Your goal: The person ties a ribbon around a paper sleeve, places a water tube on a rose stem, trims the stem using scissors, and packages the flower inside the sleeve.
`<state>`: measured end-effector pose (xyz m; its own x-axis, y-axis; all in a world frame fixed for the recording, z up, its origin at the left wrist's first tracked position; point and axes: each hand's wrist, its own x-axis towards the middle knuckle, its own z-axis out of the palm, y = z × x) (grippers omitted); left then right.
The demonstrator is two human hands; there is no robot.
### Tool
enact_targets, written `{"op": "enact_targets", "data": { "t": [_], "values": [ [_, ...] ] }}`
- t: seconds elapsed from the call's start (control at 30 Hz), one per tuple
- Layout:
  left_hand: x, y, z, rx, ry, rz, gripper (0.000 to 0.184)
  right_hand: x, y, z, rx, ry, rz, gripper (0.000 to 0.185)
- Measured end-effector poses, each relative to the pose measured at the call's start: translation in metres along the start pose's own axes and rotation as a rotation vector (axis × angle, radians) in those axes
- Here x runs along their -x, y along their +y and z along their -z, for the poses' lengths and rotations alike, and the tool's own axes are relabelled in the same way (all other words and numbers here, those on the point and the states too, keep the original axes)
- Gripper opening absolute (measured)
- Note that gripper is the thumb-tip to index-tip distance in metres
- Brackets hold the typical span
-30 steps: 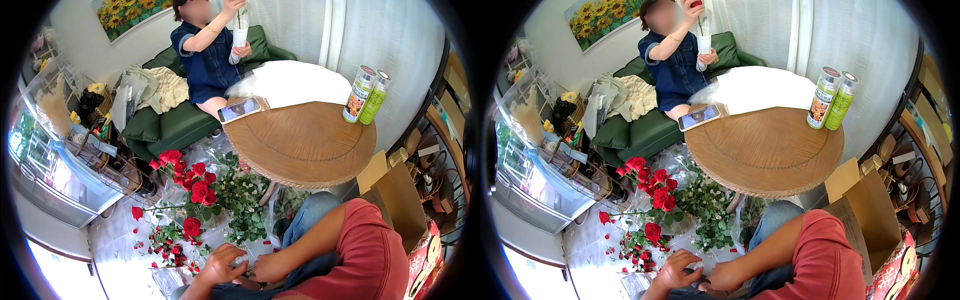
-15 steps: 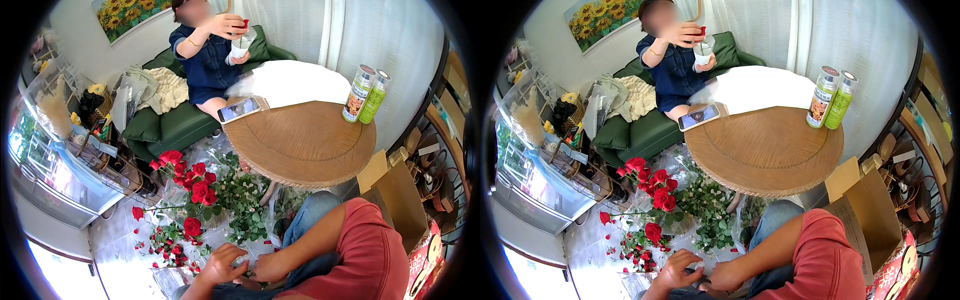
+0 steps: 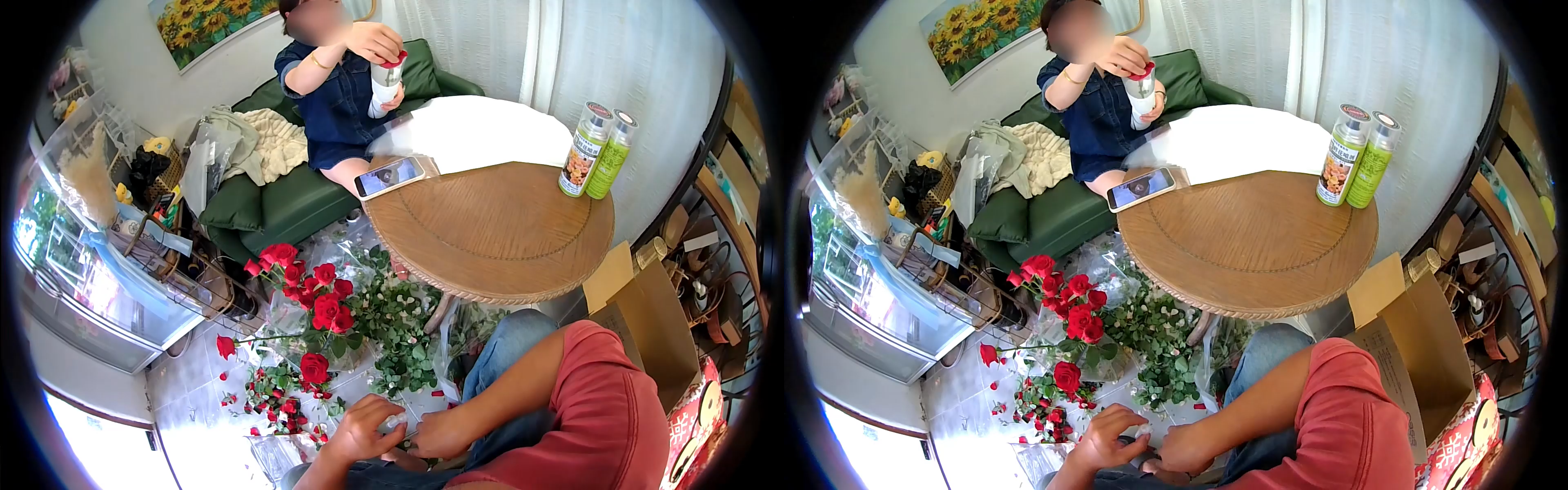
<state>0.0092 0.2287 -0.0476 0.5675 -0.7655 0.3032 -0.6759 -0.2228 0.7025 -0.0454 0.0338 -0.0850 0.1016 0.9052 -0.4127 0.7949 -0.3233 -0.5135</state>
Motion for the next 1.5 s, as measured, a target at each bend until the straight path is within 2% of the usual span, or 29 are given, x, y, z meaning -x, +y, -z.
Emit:
{"op": "enact_targets", "data": {
  "t": [0.6,1.17,1.5],
  "values": [
    [0.000,-0.001,0.000,-0.005,0.002,-0.002,0.022,-0.001,0.002,-0.001,-0.013,-0.007,0.015,0.069],
    [0.001,-0.003,0.000,-0.016,-0.016,-0.011,0.023,-0.009,0.006,-0.016,0.054,0.015,0.012,0.056],
    [0.001,-0.004,-0.001,-0.023,-0.002,-0.025,0.023,-0.005,0.005,-0.006,-0.008,-0.025,0.010,0.059]
  ]
}}
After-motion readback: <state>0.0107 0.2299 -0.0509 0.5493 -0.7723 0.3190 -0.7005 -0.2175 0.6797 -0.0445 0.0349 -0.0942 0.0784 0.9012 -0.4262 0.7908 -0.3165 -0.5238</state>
